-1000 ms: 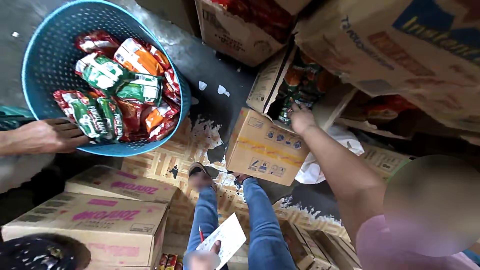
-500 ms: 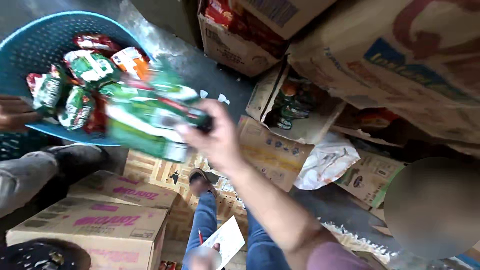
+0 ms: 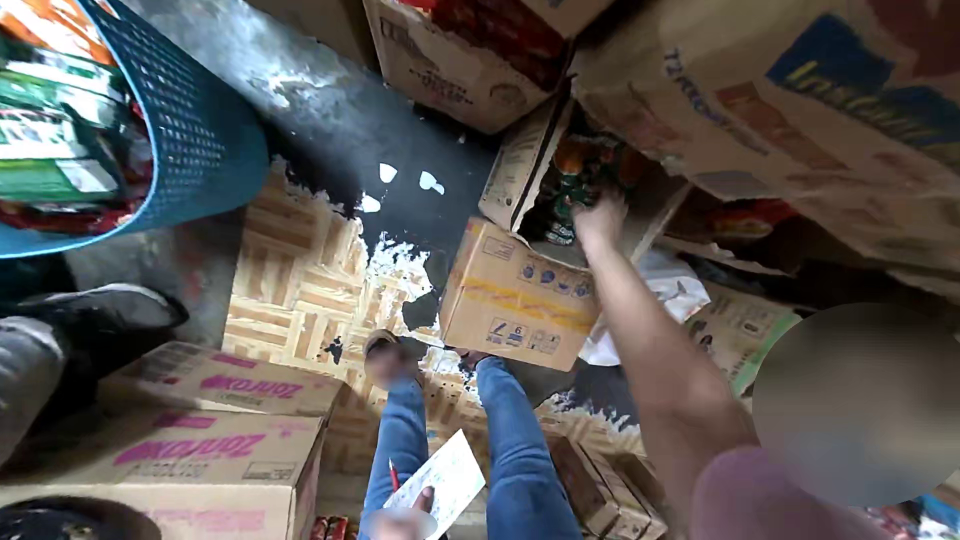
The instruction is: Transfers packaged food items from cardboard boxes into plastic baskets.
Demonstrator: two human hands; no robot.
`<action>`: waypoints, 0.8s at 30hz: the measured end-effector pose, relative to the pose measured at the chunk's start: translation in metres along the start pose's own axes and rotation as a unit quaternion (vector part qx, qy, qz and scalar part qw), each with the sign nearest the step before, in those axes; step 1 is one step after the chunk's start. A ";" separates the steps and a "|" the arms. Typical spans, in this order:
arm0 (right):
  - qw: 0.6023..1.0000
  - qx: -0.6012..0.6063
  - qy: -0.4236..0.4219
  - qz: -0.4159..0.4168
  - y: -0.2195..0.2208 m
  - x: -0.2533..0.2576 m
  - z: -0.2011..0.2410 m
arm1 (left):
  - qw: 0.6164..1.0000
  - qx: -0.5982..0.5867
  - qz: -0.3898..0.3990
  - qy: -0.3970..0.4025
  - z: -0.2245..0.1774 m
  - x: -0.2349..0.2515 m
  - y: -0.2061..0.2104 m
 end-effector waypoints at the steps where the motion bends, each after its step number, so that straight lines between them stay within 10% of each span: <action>1: 0.994 -0.098 0.002 0.040 0.006 0.020 -0.014 | 1.000 0.000 0.001 0.002 0.000 0.000 0.000; 8: 0.949 -0.286 -0.102 0.090 0.050 0.037 -0.041 | 1.000 0.014 -0.002 0.012 -0.002 -0.001 0.005; 16: 0.963 0.254 0.084 0.030 -0.015 -0.052 -0.033 | 1.000 -0.011 0.002 -0.002 -0.006 0.005 -0.001; 19: 0.932 0.361 0.033 0.012 -0.034 -0.131 0.007 | 1.000 -0.002 0.012 0.000 -0.006 0.007 0.001; 24: 0.841 0.458 -0.117 0.262 -0.012 -0.227 0.163 | 1.000 0.020 -0.002 0.009 -0.011 0.004 0.003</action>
Point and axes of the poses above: each hand's wrist, its own x-axis towards the middle knuckle, its own y-axis out of the palm, z = x × y, the point moved 1 cm from there along x, towards the middle knuckle, and after that the axes turned 8 degrees about -x, right-handed, at the moved point
